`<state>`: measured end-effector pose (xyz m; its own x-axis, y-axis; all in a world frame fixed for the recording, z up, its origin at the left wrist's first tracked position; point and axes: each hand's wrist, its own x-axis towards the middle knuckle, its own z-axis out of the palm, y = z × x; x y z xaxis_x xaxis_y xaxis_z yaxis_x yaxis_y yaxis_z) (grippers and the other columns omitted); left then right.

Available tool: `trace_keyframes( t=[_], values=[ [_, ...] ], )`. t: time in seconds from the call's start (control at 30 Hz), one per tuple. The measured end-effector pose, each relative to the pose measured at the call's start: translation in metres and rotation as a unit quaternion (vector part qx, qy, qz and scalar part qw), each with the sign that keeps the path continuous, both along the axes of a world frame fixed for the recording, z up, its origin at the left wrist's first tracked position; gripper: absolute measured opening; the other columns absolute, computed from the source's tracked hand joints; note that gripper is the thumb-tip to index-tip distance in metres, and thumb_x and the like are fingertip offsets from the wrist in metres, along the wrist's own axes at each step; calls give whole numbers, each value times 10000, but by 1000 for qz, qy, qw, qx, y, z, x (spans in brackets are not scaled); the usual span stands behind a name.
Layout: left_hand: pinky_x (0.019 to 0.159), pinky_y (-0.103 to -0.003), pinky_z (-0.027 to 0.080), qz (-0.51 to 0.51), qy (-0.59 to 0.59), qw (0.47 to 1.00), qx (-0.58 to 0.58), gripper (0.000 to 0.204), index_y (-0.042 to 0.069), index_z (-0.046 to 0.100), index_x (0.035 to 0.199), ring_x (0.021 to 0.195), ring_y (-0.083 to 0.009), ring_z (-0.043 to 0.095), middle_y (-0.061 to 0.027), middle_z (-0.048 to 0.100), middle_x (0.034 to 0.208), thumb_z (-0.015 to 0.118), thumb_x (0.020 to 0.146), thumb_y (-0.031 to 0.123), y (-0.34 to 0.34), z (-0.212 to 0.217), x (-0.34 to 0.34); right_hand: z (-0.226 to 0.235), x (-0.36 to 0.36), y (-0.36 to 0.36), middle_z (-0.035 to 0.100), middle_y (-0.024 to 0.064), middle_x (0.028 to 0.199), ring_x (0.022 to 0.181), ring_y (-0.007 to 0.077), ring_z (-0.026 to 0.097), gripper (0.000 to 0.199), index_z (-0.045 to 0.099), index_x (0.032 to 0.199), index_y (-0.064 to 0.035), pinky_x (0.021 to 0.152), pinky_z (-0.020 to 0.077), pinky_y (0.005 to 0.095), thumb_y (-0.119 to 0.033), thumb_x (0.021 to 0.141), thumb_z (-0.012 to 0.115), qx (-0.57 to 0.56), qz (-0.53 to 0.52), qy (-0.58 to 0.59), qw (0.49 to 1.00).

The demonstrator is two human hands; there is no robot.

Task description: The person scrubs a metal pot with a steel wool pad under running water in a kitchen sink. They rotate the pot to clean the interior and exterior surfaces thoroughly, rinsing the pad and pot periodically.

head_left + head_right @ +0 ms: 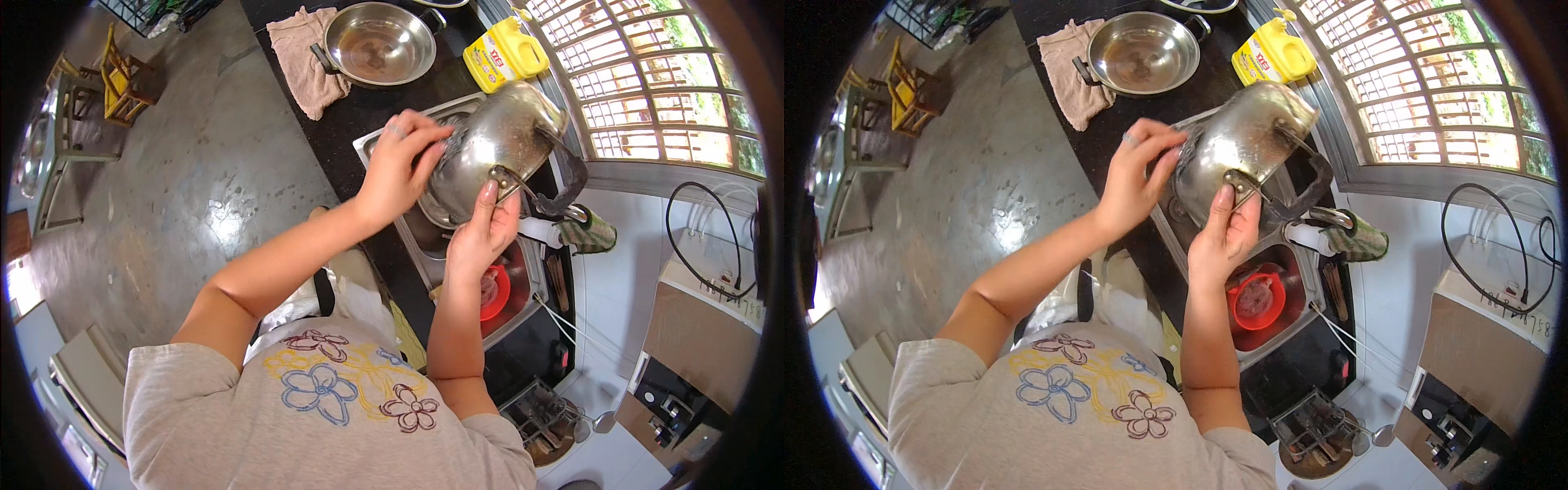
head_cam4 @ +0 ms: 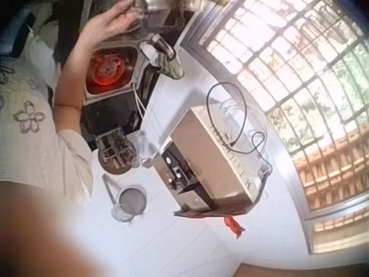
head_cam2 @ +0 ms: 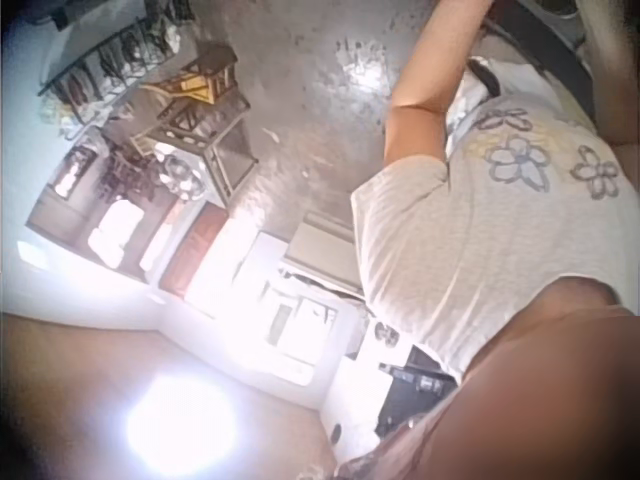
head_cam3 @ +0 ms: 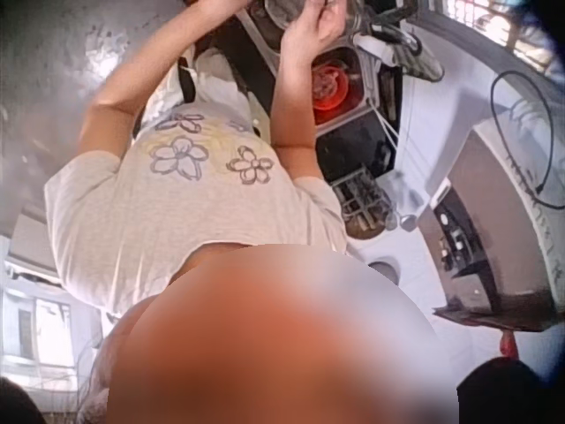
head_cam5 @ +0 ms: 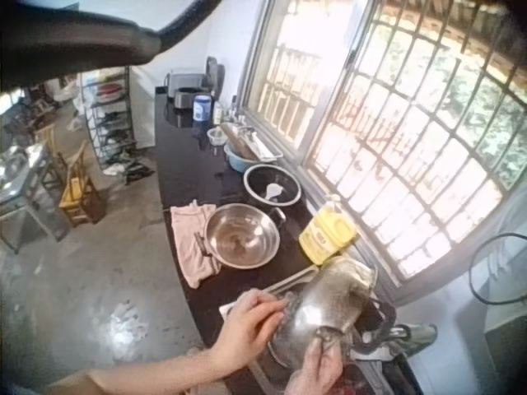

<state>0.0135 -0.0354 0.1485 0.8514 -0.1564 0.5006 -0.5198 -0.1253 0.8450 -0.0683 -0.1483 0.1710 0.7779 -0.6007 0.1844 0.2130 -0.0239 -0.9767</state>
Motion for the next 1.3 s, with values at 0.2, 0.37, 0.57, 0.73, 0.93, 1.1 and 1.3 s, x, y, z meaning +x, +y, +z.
trace_keyframes(
  t=[0.2,0.37,0.57,0.73,0.93,1.1,1.3],
  values=[
    [769,-385,470,39,-117,990,72,326,99,721,1062,901,-296,555,-63,606,985,784,749,34,-3,-9,-17,8,28,-13,614,83,1158,1045,158,575,314,548,1226,16,936,454,333,-244,1054,515,177,33,-37,983],
    [767,-386,484,14,-160,983,91,348,127,734,1057,917,-279,549,-33,615,995,801,717,86,-17,18,3,-12,24,-5,604,95,1218,1127,201,579,340,541,1274,-9,981,449,350,-255,1039,544,293,79,-36,952],
    [780,-384,499,-11,-153,978,139,361,119,733,1046,922,-289,546,-41,621,1017,786,689,89,-2,-1,-39,-15,20,-6,575,99,1259,1184,224,562,387,503,1314,-29,1000,466,395,-312,1050,510,353,82,-38,931],
    [808,-383,498,18,-154,979,135,346,123,737,1037,918,-288,544,-36,620,1030,768,693,90,-15,23,-8,-14,16,10,556,116,1300,1175,228,565,384,485,1328,-54,993,466,396,-317,1048,502,364,90,-39,926],
    [790,-384,493,-5,-168,977,132,368,127,738,1034,904,-287,546,-27,621,1044,763,670,81,-2,-2,-29,-20,18,4,544,105,1302,1192,209,537,385,485,1327,-39,993,451,370,-306,1050,504,313,45,-49,948],
    [768,-377,488,5,-159,979,130,364,142,741,1022,906,-287,545,-31,617,1038,781,668,68,-3,9,-25,-16,15,9,549,100,1295,1168,200,540,404,492,1317,-20,995,443,359,-321,1049,515,310,33,-44,949],
    [779,-380,478,16,-172,980,97,288,125,744,1029,908,-282,556,-42,635,1019,773,746,76,-7,13,-2,-6,18,1,577,92,1288,1166,227,576,394,509,1306,-30,997,464,417,-317,1038,521,265,15,-61,962]
  ],
)
